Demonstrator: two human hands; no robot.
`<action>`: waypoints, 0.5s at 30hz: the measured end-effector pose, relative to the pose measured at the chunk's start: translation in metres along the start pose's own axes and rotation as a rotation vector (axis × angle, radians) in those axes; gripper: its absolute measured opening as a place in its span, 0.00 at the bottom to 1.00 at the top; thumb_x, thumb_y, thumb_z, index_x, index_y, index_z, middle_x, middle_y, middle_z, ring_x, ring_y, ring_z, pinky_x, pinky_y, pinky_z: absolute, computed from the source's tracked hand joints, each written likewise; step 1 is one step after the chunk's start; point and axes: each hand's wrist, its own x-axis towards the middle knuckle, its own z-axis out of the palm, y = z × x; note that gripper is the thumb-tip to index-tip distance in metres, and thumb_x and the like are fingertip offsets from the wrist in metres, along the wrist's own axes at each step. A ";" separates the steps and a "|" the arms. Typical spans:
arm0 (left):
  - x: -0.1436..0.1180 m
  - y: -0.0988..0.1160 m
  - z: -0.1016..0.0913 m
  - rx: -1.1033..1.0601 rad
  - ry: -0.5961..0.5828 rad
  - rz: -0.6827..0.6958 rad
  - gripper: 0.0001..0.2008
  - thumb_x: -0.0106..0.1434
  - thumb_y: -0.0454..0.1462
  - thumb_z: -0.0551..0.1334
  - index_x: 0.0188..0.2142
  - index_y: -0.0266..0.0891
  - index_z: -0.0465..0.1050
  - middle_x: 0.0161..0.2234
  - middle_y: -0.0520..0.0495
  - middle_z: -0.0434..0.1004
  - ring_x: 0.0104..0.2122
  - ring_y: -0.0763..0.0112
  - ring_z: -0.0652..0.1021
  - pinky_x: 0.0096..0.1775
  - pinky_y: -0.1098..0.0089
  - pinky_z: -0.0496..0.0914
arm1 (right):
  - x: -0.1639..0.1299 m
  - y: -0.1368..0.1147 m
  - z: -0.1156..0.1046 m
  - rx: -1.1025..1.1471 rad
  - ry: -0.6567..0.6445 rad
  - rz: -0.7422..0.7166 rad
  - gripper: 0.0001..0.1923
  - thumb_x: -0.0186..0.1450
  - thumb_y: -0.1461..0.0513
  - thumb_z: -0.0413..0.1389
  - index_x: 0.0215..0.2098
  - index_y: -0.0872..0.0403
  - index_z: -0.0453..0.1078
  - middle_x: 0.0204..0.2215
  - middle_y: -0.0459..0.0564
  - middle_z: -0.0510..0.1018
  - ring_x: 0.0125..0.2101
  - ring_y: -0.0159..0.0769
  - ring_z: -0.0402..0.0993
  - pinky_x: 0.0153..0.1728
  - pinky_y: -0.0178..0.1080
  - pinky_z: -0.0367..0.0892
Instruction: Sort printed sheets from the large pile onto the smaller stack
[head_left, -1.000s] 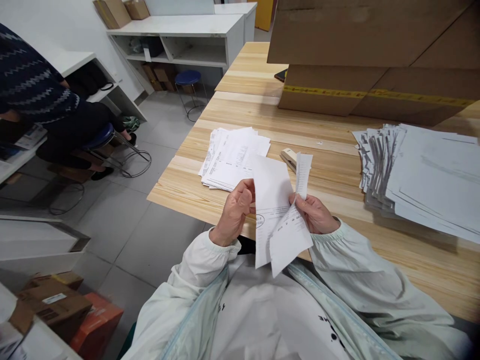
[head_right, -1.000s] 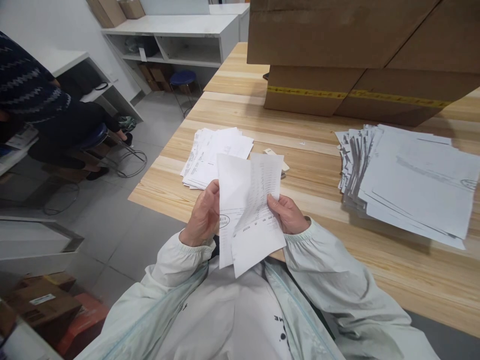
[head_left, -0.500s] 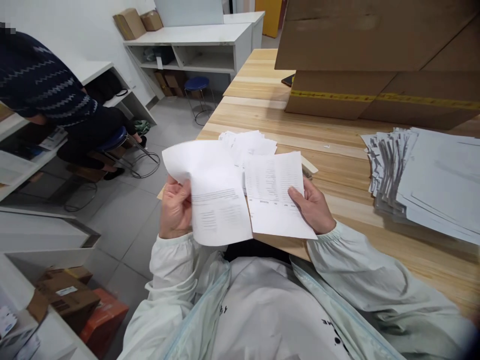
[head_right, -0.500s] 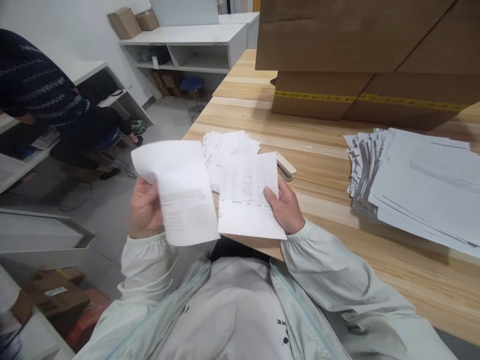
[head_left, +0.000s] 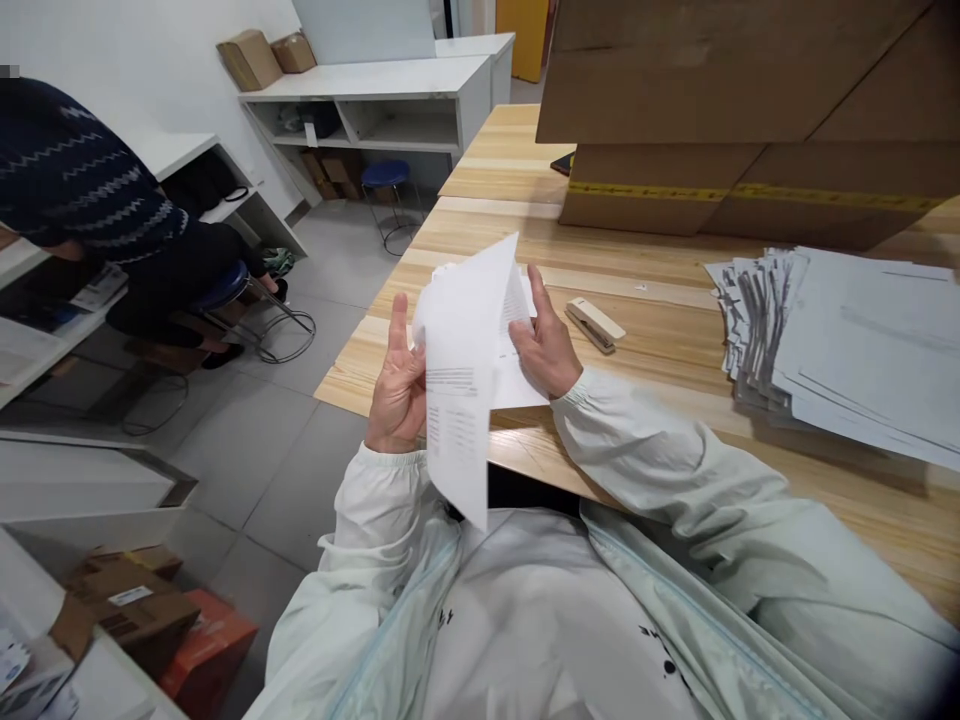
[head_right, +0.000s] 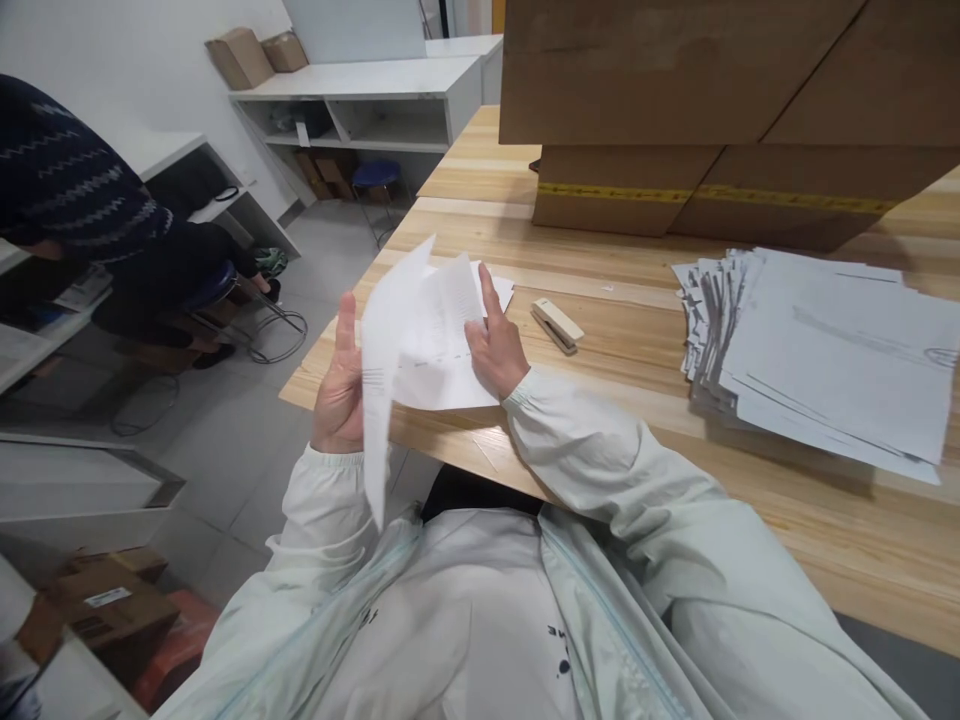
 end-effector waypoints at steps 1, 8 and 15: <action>0.001 -0.003 -0.004 0.048 0.008 0.023 0.38 0.58 0.37 0.71 0.64 0.60 0.60 0.52 0.55 0.78 0.38 0.76 0.81 0.38 0.75 0.77 | -0.003 -0.004 -0.002 -0.016 0.003 0.019 0.39 0.67 0.61 0.52 0.74 0.51 0.45 0.58 0.53 0.74 0.42 0.39 0.78 0.48 0.42 0.71; 0.014 -0.028 -0.029 0.514 0.098 0.115 0.18 0.58 0.40 0.69 0.49 0.42 0.79 0.48 0.45 0.81 0.44 0.65 0.80 0.43 0.68 0.76 | -0.033 -0.017 -0.024 0.416 -0.146 0.304 0.15 0.61 0.60 0.54 0.38 0.54 0.82 0.34 0.48 0.84 0.39 0.41 0.79 0.41 0.40 0.71; 0.016 -0.044 -0.026 1.166 0.126 0.308 0.27 0.61 0.39 0.65 0.59 0.39 0.69 0.63 0.36 0.67 0.64 0.50 0.65 0.63 0.48 0.60 | -0.045 0.001 -0.020 0.525 -0.081 0.495 0.19 0.52 0.50 0.68 0.35 0.55 0.81 0.34 0.51 0.84 0.36 0.44 0.80 0.41 0.43 0.72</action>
